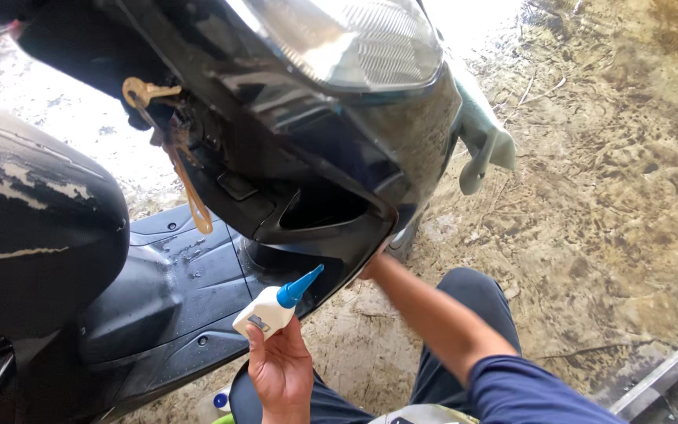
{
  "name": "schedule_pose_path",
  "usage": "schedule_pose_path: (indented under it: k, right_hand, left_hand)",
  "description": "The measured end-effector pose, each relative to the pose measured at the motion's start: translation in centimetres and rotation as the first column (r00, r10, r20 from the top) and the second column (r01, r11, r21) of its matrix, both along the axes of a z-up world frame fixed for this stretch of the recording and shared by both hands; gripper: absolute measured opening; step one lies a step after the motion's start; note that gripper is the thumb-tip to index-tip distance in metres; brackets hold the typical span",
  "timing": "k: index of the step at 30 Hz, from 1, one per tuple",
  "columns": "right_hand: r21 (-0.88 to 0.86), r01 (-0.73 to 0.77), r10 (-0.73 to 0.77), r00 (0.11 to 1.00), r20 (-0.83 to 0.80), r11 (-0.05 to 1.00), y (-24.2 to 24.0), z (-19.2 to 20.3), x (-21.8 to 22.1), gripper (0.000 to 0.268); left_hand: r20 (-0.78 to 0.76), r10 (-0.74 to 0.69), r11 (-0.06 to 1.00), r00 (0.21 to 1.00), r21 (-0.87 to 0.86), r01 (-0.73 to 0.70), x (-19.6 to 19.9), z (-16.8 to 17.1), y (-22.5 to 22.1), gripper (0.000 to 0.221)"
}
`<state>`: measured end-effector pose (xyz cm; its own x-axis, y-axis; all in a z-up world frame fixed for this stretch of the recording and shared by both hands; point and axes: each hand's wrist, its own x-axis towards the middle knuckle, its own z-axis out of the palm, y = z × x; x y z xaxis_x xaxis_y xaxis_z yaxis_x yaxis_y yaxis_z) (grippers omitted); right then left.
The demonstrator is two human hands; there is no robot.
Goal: The person applies a cleaning solution from a bottle onto a cloth and wipes the front fairing, headlight, and lower body panels of a black scooter. They use a towel to protect the front fender while cleaning the wheel area.
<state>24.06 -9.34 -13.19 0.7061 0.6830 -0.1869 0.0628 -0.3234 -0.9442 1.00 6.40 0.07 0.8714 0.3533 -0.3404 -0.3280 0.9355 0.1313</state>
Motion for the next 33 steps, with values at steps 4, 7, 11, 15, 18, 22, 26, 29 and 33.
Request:
schedule_pose_path:
  k: [4, 7, 11, 15, 18, 22, 26, 29, 33]
  right_hand:
    - [0.699, -0.016, 0.280, 0.922, -0.266, 0.715, -7.8, 5.7, 0.0, 0.034]
    - [0.214, -0.114, 0.085, 0.987, 0.137, 0.970, -3.8, 3.8, 0.3, 0.038]
    - [-0.012, -0.037, 0.038, 0.996, 0.079, 0.999, 2.4, -0.8, 0.2, 0.041]
    - [-0.069, -0.173, 0.177, 0.983, 0.051, 0.982, -5.4, 0.4, 0.8, 0.045]
    - [-0.078, -0.175, 0.180, 0.981, 0.065, 0.981, -12.0, 2.7, 2.5, 0.048]
    - [-0.320, -0.046, 0.122, 0.968, 0.221, 0.946, -8.6, -1.0, 0.7, 0.052]
    - [-0.211, -0.023, 0.059, 0.984, 0.167, 0.977, -2.0, -4.8, -0.9, 0.049]
    - [-0.019, -0.049, 0.049, 0.999, 0.005, 0.999, -6.5, -0.6, -0.3, 0.043]
    - [0.645, 0.299, 0.048, 0.885, -0.463, 0.703, -12.6, 6.9, 0.0, 0.039]
  left_hand:
    - [0.018, 0.009, 1.000, 1.000, -0.017, -0.009, -0.7, -0.5, 0.6, 0.040]
    - [0.027, 0.041, 0.999, 0.999, -0.036, -0.040, -1.1, -0.9, 1.0, 0.040]
    - [0.027, 0.062, 0.997, 0.998, -0.048, -0.060, -1.9, -0.9, 1.0, 0.040]
    - [-0.022, 0.065, 0.997, 0.998, -0.046, -0.066, -1.9, -0.9, 0.6, 0.039]
    - [0.008, 0.040, 0.998, 0.999, -0.048, -0.040, -1.7, -1.1, 0.8, 0.039]
    - [0.003, 0.036, 0.997, 0.999, -0.067, -0.036, -1.1, -0.7, 1.2, 0.038]
    - [0.000, 0.020, 0.999, 1.000, -0.046, -0.020, -1.3, 0.0, 1.0, 0.039]
    - [0.005, 0.014, 0.999, 1.000, -0.037, -0.014, -1.3, 0.3, 0.8, 0.038]
    - [0.058, -0.010, 0.999, 0.998, -0.052, 0.013, -0.9, 0.0, 0.4, 0.038]
